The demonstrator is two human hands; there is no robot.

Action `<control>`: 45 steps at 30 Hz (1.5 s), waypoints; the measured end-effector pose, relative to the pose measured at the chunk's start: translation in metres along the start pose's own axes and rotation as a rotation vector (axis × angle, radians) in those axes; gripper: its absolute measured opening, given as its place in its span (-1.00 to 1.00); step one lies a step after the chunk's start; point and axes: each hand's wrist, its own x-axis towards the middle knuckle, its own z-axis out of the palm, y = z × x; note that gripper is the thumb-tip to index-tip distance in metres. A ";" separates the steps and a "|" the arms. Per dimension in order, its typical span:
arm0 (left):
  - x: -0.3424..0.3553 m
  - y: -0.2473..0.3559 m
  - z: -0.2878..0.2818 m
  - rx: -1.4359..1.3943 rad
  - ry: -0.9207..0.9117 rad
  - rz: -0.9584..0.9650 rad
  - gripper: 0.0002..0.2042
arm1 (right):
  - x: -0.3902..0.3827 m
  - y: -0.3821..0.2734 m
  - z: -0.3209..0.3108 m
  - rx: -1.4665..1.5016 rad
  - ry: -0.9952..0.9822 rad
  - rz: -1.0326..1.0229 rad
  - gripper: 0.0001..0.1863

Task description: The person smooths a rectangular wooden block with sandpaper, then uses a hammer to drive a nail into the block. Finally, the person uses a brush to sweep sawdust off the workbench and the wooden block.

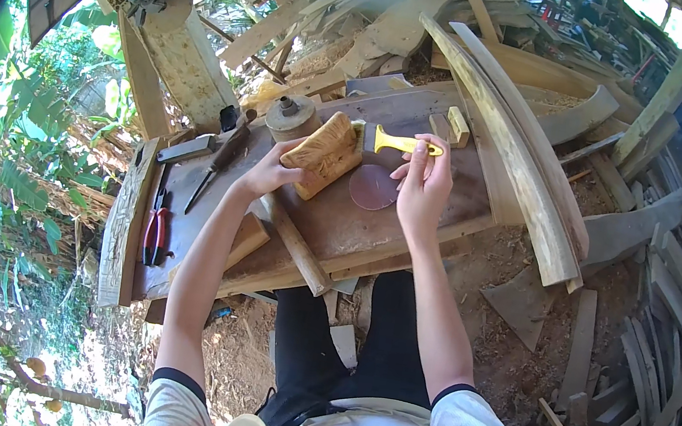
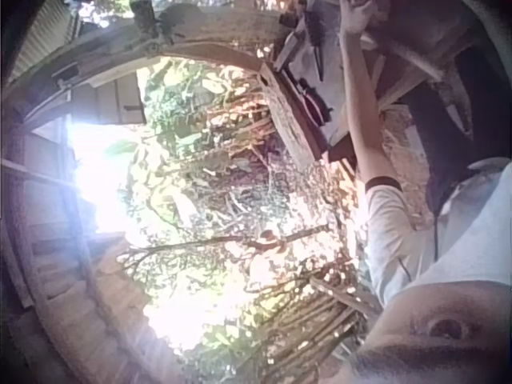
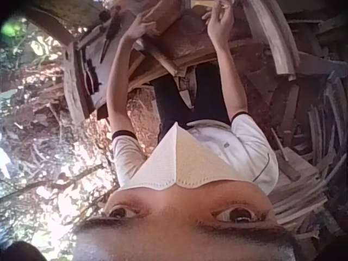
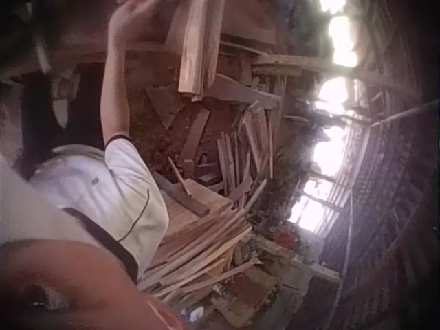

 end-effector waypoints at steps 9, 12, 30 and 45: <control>0.005 -0.011 -0.004 0.038 0.016 0.068 -0.27 | 0.028 -0.001 -0.027 0.022 -0.103 0.035 -0.73; 0.010 -0.013 -0.003 0.010 -0.054 0.127 -0.28 | 0.027 0.004 -0.032 -0.093 -0.168 0.073 -0.73; 0.002 -0.002 -0.002 0.075 -0.032 0.095 -0.36 | 0.005 -0.008 -0.033 0.008 -0.135 0.013 -0.72; 0.008 -0.003 0.002 0.056 -0.048 0.088 -0.41 | 0.000 -0.007 -0.038 -0.068 -0.244 0.061 -0.73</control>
